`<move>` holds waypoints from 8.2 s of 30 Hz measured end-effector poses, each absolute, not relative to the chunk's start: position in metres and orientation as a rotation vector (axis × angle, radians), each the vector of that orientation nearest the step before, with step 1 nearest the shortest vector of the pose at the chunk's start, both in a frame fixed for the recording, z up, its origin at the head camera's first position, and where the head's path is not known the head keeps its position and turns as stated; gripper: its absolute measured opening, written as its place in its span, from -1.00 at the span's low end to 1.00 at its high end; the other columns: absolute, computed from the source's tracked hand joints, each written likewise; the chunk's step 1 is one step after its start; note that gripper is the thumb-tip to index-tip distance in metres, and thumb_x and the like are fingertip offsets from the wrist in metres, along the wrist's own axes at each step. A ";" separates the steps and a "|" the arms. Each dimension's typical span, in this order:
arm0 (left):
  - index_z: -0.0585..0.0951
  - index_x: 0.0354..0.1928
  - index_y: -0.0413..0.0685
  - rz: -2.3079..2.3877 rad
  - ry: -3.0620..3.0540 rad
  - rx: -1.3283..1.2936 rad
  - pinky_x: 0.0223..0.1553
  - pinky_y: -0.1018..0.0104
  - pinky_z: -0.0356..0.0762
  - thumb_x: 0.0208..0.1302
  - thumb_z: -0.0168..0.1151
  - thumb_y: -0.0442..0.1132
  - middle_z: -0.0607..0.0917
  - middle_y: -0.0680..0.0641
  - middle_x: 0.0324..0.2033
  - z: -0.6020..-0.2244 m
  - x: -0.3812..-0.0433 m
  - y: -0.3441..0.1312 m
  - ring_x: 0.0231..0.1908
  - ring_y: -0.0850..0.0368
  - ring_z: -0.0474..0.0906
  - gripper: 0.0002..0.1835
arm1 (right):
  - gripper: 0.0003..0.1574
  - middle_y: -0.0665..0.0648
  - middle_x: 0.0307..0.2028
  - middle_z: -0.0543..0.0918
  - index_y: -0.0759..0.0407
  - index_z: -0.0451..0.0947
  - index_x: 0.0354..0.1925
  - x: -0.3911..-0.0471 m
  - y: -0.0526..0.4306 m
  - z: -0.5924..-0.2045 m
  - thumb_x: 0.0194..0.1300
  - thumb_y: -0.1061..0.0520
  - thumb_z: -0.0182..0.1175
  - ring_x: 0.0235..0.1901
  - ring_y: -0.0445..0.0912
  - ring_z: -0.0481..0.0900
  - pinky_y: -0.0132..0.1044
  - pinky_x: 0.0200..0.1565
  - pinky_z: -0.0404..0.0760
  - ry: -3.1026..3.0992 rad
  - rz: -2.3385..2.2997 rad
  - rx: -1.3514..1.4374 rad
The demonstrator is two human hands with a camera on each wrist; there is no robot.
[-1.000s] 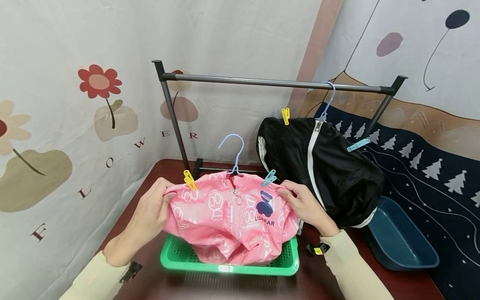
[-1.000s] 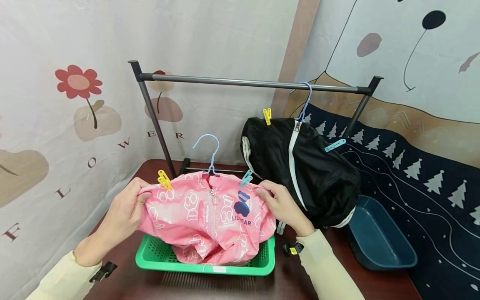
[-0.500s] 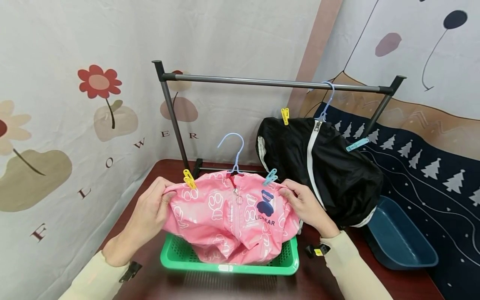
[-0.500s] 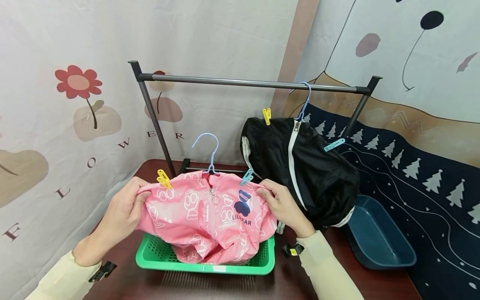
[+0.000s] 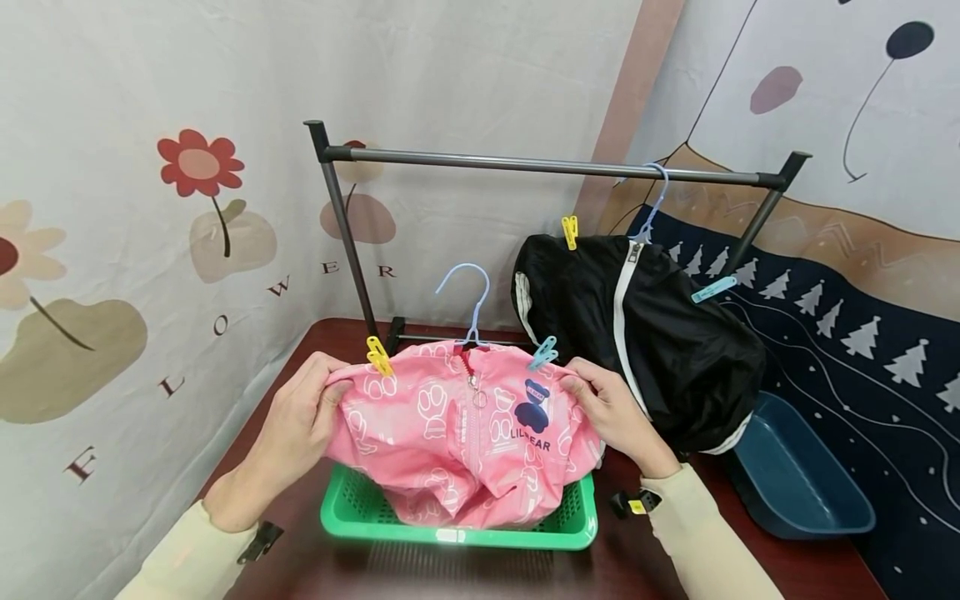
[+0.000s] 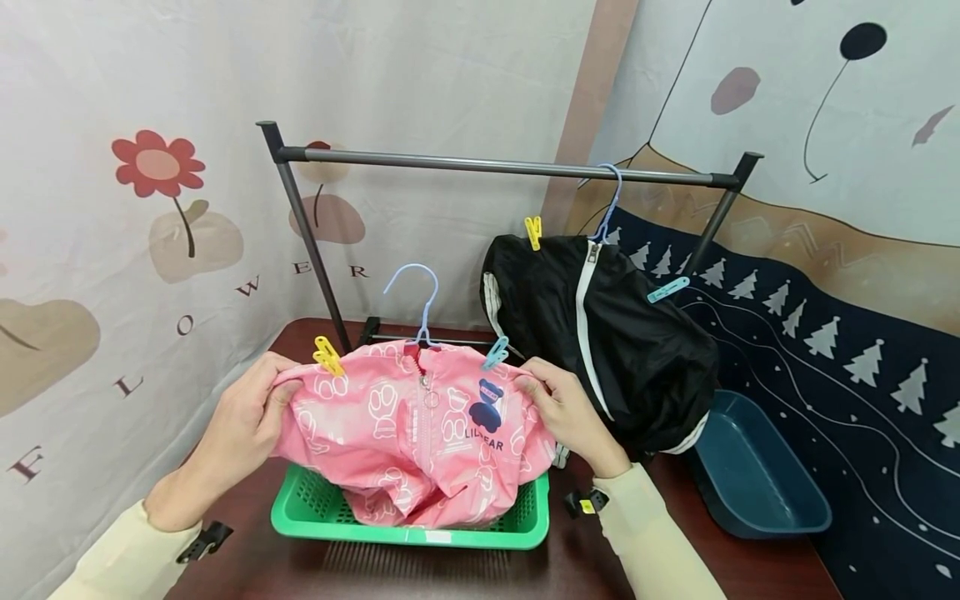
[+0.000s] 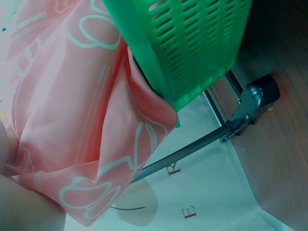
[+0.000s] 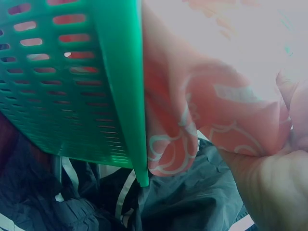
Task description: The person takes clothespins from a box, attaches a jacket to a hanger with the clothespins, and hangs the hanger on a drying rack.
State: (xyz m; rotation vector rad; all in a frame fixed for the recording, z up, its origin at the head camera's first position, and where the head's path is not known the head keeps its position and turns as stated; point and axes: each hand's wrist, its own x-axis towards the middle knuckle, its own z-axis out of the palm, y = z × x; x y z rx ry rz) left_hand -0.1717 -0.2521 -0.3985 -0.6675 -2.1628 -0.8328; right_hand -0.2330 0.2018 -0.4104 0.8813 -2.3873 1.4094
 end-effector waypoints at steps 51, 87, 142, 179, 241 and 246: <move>0.35 0.61 -0.42 -1.181 -2.996 -0.219 -0.41 0.21 0.85 0.58 0.57 -0.16 0.83 -0.36 0.05 -0.422 -0.161 -0.271 -0.51 0.14 0.80 -0.18 | -0.70 0.11 -0.48 0.58 0.18 0.78 -0.17 -0.209 0.217 -0.386 0.81 0.12 0.26 -0.42 -0.26 0.54 -0.42 -0.38 0.50 -2.225 1.352 0.303; 0.35 0.64 -0.35 -1.007 -3.045 -0.102 -0.29 0.11 0.76 0.63 0.49 -0.15 0.88 -0.19 -0.07 -0.420 -0.157 -0.297 -0.61 0.14 0.77 -0.22 | -0.59 -0.13 -0.47 0.55 0.32 0.80 -0.07 -0.208 0.241 -0.342 0.84 0.03 0.22 -0.41 -0.23 0.53 -0.47 -0.39 0.48 -2.085 1.345 0.186; -0.21 0.85 -0.38 -0.962 -3.214 -0.696 0.69 -0.43 0.41 0.12 0.83 0.36 0.15 -0.53 0.74 -0.394 -0.153 -0.098 0.70 -0.50 0.25 0.73 | -0.52 -0.04 -0.50 0.69 0.21 0.78 -0.11 -0.202 0.228 -0.348 0.87 -0.09 0.18 -0.54 -0.24 0.67 -0.45 -0.47 0.62 -2.028 1.699 0.067; 0.12 0.86 0.12 -0.447 -3.282 -0.608 0.36 -1.05 0.19 0.11 0.89 0.15 0.20 -0.52 0.77 -0.389 -0.173 -0.070 0.70 -0.92 0.02 0.43 | -0.51 -0.08 -0.46 0.72 0.33 0.80 0.06 -0.198 0.228 -0.352 0.86 -0.07 0.21 -0.49 -0.24 0.69 -0.45 -0.41 0.71 -2.093 1.687 0.028; 0.66 0.16 0.02 -0.473 -2.885 -1.294 -0.01 0.11 0.82 0.31 0.76 -0.35 0.76 -0.09 -0.09 -0.435 -0.240 -0.108 -0.04 -0.01 0.79 -0.49 | -0.54 -0.03 -0.52 0.62 0.32 0.79 -0.05 -0.189 0.220 -0.377 0.86 -0.04 0.23 -0.52 -0.22 0.65 -0.37 -0.48 0.63 -2.229 1.600 0.112; 0.67 0.28 -0.03 -0.512 -2.837 -1.241 0.00 0.20 0.83 0.16 0.85 -0.36 0.79 -0.14 -0.06 -0.402 -0.231 -0.114 -0.03 0.02 0.76 -0.31 | -0.58 -0.06 -0.53 0.64 0.26 0.80 -0.04 -0.189 0.222 -0.370 0.85 -0.04 0.24 -0.53 -0.23 0.65 -0.41 -0.47 0.60 -2.209 1.505 0.108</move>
